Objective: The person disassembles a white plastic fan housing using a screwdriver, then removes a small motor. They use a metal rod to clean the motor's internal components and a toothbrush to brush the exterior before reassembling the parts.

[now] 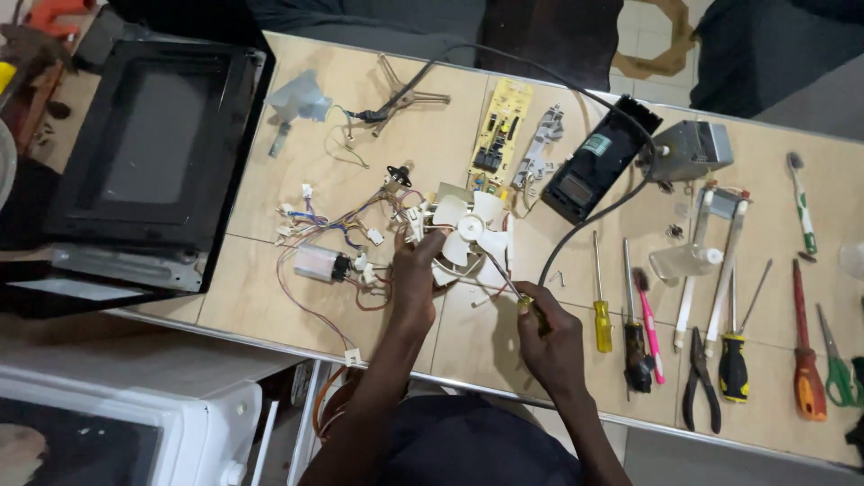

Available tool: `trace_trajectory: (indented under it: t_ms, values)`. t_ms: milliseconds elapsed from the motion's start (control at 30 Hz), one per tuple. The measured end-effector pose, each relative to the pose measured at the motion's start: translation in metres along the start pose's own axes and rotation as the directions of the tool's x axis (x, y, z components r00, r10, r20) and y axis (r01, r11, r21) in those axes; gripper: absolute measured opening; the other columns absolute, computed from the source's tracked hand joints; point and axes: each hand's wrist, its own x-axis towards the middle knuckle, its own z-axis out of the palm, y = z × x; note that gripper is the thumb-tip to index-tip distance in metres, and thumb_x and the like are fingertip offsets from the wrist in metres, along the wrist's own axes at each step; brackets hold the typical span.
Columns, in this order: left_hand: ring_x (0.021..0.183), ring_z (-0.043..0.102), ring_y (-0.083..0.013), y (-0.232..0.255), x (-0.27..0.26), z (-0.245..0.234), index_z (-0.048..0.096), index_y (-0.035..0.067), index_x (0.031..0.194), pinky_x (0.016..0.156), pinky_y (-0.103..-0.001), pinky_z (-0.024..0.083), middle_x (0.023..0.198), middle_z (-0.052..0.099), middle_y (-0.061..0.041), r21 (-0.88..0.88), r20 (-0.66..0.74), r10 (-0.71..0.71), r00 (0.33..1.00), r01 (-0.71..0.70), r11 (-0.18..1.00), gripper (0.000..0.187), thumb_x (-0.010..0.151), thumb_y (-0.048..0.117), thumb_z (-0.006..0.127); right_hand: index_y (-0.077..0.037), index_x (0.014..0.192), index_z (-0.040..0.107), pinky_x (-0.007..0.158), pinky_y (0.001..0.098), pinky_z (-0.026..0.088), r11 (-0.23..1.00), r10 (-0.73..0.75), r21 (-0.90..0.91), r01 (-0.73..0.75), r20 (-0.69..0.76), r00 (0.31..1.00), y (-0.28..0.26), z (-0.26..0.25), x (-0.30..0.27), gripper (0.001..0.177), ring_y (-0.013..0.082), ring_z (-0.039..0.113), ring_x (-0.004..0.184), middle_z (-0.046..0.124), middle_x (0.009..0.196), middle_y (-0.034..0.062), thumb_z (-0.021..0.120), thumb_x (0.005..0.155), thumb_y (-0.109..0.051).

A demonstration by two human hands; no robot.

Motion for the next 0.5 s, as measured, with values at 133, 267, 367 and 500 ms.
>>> trace_trajectory:
  t_ms: [133, 267, 367, 500]
  values:
    - [0.081, 0.066, -0.0255, 0.006, -0.008, -0.002, 0.07, -0.003, 0.111, 0.061, -0.044, 0.056, 0.092, 0.068, -0.019, 0.007, 0.005, -0.011, 1.0, 0.011, 1.0, 0.048, 0.075, 0.027, 0.083, -0.022, 0.125, 0.075, 0.067, 0.0442, 0.055, 0.998, -0.067, 0.003, 0.067, -0.022, 0.998, 0.023, 0.018, -0.002, 0.038, 0.0316, 0.07, 0.064, 0.075, 0.079, 0.0177, 0.053, 0.094, -0.022]
    - [0.094, 0.067, -0.0269, 0.01, -0.009, -0.003, 0.07, -0.005, 0.118, 0.075, -0.047, 0.057, 0.105, 0.07, -0.022, 0.014, 0.012, 0.025, 1.0, -0.025, 1.0, 0.053, 0.074, 0.022, 0.082, -0.015, 0.128, 0.072, 0.075, 0.0546, 0.057, 0.975, -0.207, -0.09, 0.201, -0.061, 0.977, 0.043, 0.028, 0.0, 0.039, 0.0477, 0.072, 0.087, 0.077, 0.099, 0.0208, 0.05, 0.096, -0.019]
    - [0.095, 0.066, -0.0287, -0.009, 0.011, -0.008, 0.059, 0.0, 0.133, 0.075, -0.048, 0.058, 0.111, 0.067, -0.023, -0.023, 0.036, 0.029, 0.999, -0.028, 0.999, 0.066, 0.074, 0.021, 0.081, -0.016, 0.124, 0.071, 0.073, 0.0553, 0.056, 0.98, -0.177, -0.104, 0.171, -0.052, 0.983, 0.034, 0.033, -0.004, 0.039, 0.0468, 0.07, 0.077, 0.075, 0.089, 0.0194, 0.044, 0.098, -0.026]
    - [0.093, 0.067, -0.0283, -0.04, 0.042, -0.014, 0.056, 0.004, 0.141, 0.074, -0.045, 0.057, 0.116, 0.066, -0.021, -0.069, 0.056, 0.055, 0.997, -0.051, 0.996, 0.072, 0.075, 0.02, 0.081, -0.022, 0.11, 0.071, 0.064, 0.0393, 0.054, 0.998, -0.056, 0.01, 0.057, -0.097, 0.994, 0.018, 0.056, -0.015, 0.033, 0.0277, 0.066, 0.054, 0.066, 0.06, 0.0063, 0.042, 0.096, -0.029]
